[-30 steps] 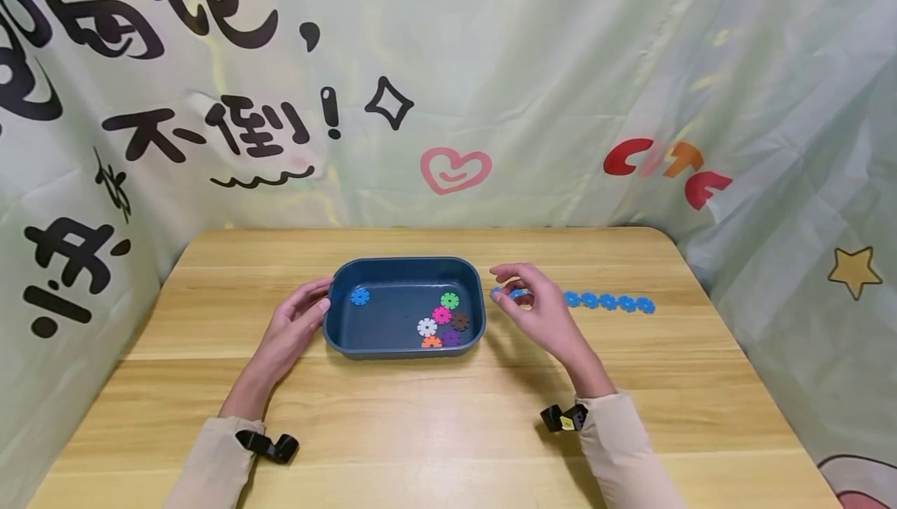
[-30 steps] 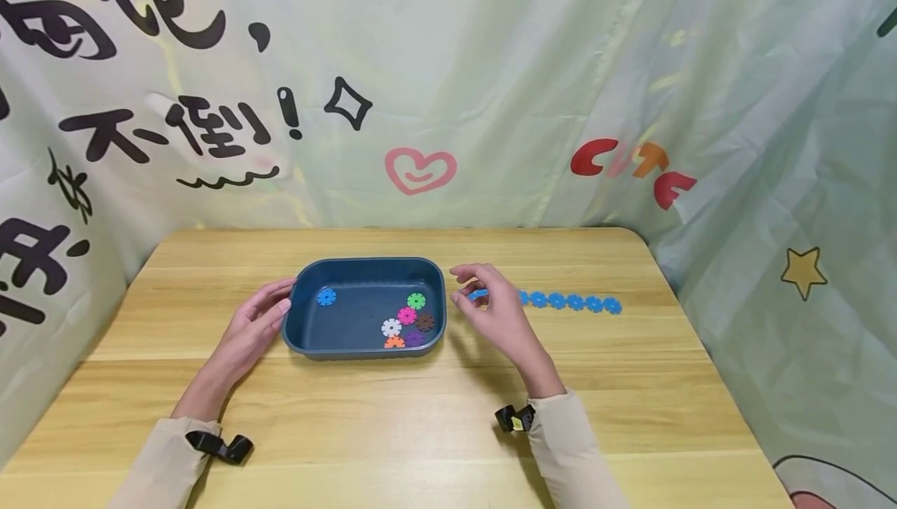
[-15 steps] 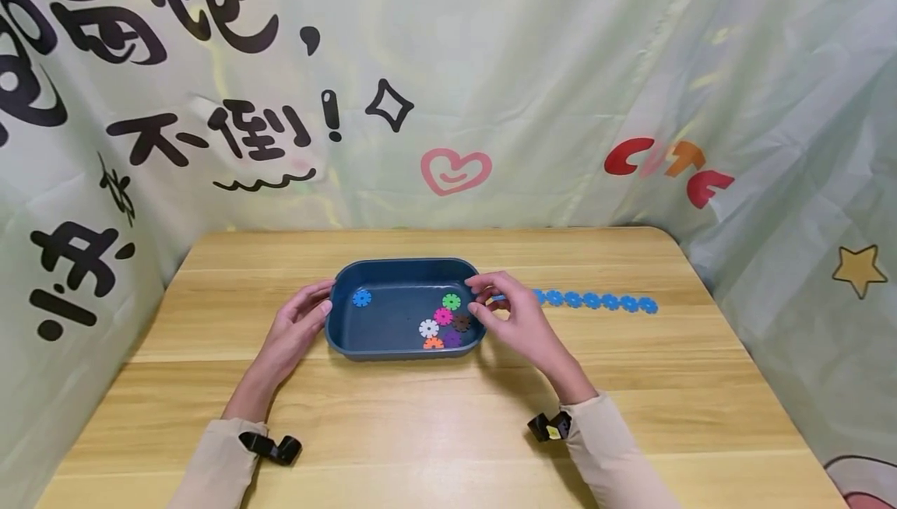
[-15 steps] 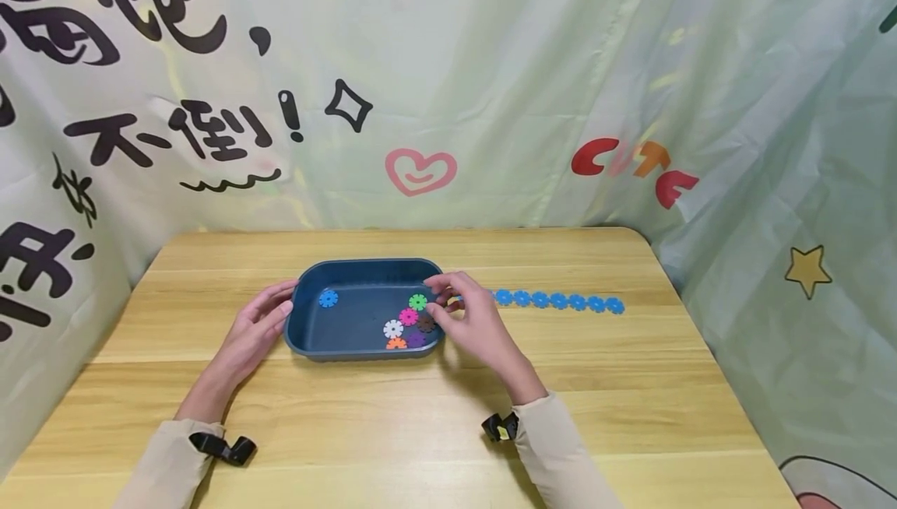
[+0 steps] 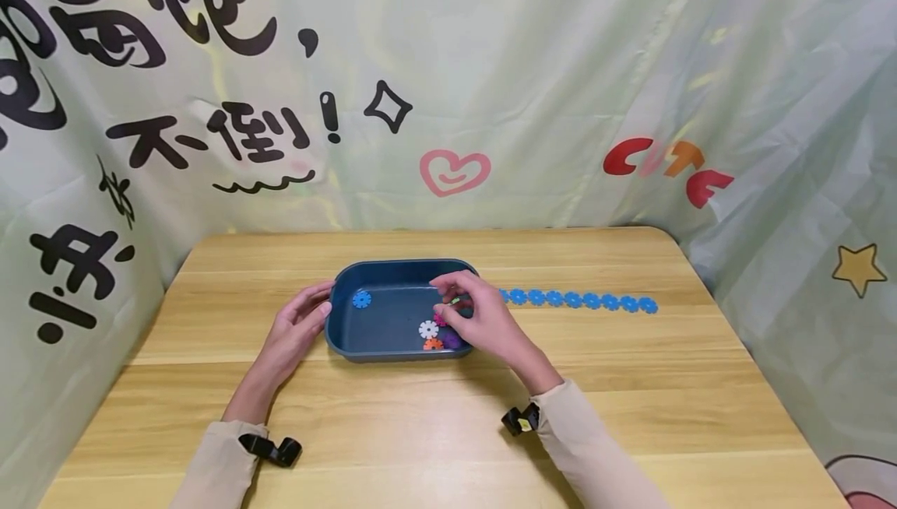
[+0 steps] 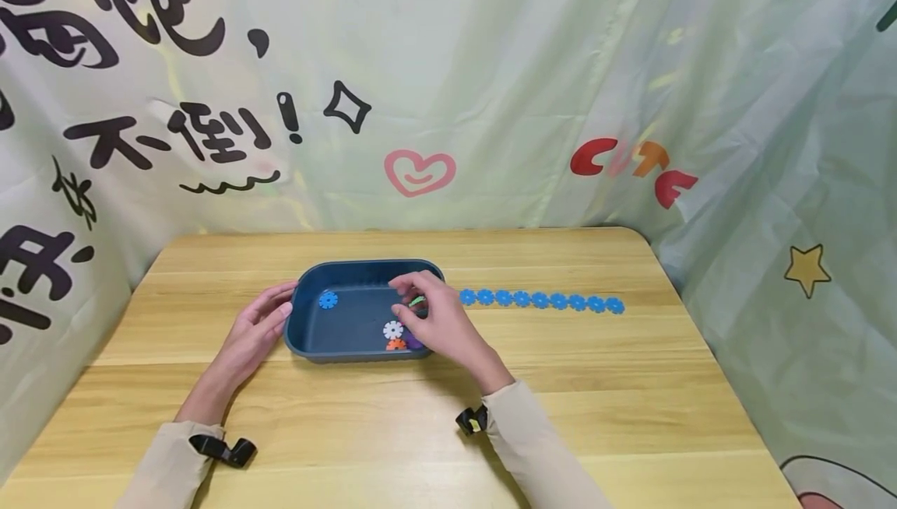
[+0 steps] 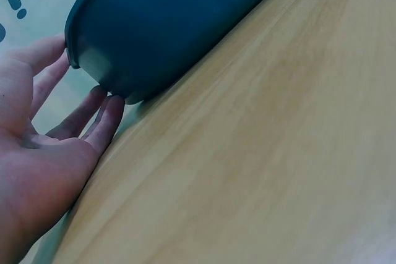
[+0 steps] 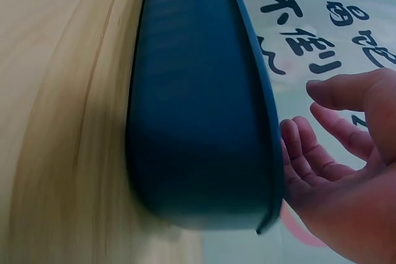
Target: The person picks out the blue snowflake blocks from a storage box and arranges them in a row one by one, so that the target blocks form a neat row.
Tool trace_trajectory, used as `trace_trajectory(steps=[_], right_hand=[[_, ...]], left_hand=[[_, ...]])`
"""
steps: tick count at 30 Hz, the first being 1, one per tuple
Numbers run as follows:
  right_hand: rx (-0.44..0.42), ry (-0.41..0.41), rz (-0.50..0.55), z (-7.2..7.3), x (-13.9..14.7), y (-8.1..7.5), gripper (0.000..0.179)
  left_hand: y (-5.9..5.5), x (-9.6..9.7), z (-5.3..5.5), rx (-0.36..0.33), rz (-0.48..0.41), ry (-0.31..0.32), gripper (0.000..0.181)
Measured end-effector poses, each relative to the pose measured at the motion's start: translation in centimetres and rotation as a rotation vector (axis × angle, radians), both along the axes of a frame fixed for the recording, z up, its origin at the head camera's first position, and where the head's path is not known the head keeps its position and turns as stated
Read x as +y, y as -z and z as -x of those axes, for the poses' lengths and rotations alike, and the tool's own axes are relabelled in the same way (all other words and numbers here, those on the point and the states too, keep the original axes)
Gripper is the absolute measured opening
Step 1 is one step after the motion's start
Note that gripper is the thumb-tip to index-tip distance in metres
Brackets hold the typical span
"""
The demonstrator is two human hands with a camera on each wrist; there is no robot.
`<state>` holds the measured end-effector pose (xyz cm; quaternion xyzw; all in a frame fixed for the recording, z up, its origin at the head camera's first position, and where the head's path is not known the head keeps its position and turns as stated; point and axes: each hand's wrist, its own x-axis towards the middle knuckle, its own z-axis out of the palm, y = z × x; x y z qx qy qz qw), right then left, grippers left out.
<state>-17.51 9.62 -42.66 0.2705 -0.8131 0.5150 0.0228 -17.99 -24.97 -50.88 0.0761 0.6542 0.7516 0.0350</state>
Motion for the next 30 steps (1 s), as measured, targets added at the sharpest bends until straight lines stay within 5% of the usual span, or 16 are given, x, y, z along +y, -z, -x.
trace_trajectory(steps=[14,30], right_hand=[[-0.002,-0.04,-0.052,1.5,-3.4,0.4,0.03],[-0.104,-0.09,-0.109,3.2,-7.3,0.4,0.035]], left_hand=[[0.1,-0.1,0.1,-0.01,-0.017,-0.002,0.048],[0.2,-0.1,0.1,-0.007,-0.025,0.005,0.048]])
